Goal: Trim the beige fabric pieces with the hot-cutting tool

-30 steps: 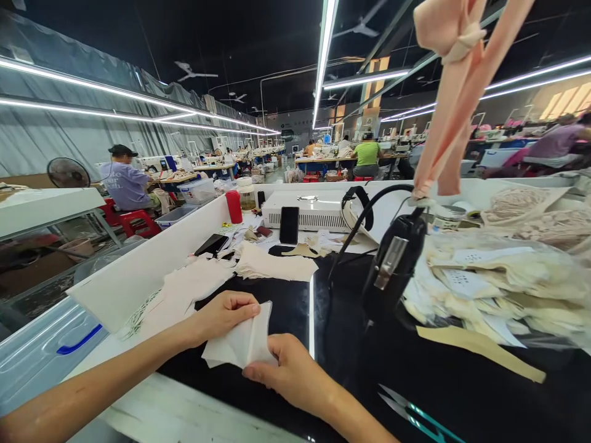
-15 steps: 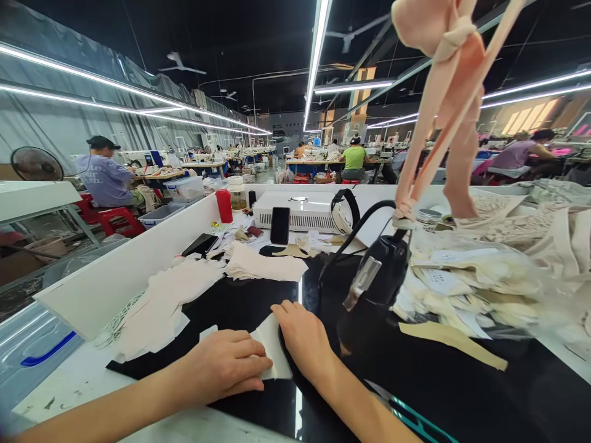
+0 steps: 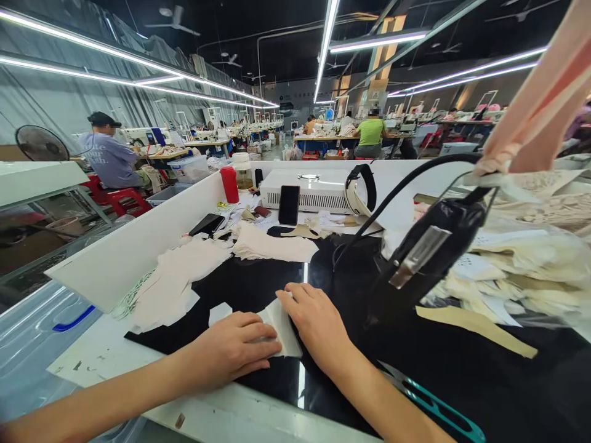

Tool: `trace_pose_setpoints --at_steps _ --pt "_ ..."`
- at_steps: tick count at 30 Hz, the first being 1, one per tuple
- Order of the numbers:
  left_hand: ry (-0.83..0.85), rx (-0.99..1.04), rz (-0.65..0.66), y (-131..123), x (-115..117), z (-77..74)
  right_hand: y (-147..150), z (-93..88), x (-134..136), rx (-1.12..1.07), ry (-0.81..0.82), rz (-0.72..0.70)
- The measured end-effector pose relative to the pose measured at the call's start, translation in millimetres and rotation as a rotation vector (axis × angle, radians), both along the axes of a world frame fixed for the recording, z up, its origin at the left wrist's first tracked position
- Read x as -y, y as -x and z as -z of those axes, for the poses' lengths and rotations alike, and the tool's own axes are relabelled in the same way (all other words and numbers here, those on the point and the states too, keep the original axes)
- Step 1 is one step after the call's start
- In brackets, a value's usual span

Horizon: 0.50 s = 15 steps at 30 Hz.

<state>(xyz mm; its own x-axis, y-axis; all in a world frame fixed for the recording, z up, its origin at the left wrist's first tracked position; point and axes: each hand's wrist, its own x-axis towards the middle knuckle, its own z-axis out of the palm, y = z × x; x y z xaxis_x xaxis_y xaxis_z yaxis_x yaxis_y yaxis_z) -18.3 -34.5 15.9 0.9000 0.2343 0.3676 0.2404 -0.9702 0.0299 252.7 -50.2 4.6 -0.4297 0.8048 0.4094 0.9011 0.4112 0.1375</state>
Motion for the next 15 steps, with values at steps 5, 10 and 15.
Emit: trace_pose_setpoints --at_steps 5,10,15 --pt "0.053 0.038 0.022 5.5 -2.1 0.6 -3.0 0.9 5.2 0.017 -0.019 -0.006" --pt "0.144 0.076 0.069 11.5 -7.8 -3.1 -5.8 -4.8 4.9 -0.006 -0.073 0.009" --pt "0.212 0.092 0.105 15.8 -13.8 -14.9 6.9 -18.8 27.8 -0.077 -0.137 -0.144"
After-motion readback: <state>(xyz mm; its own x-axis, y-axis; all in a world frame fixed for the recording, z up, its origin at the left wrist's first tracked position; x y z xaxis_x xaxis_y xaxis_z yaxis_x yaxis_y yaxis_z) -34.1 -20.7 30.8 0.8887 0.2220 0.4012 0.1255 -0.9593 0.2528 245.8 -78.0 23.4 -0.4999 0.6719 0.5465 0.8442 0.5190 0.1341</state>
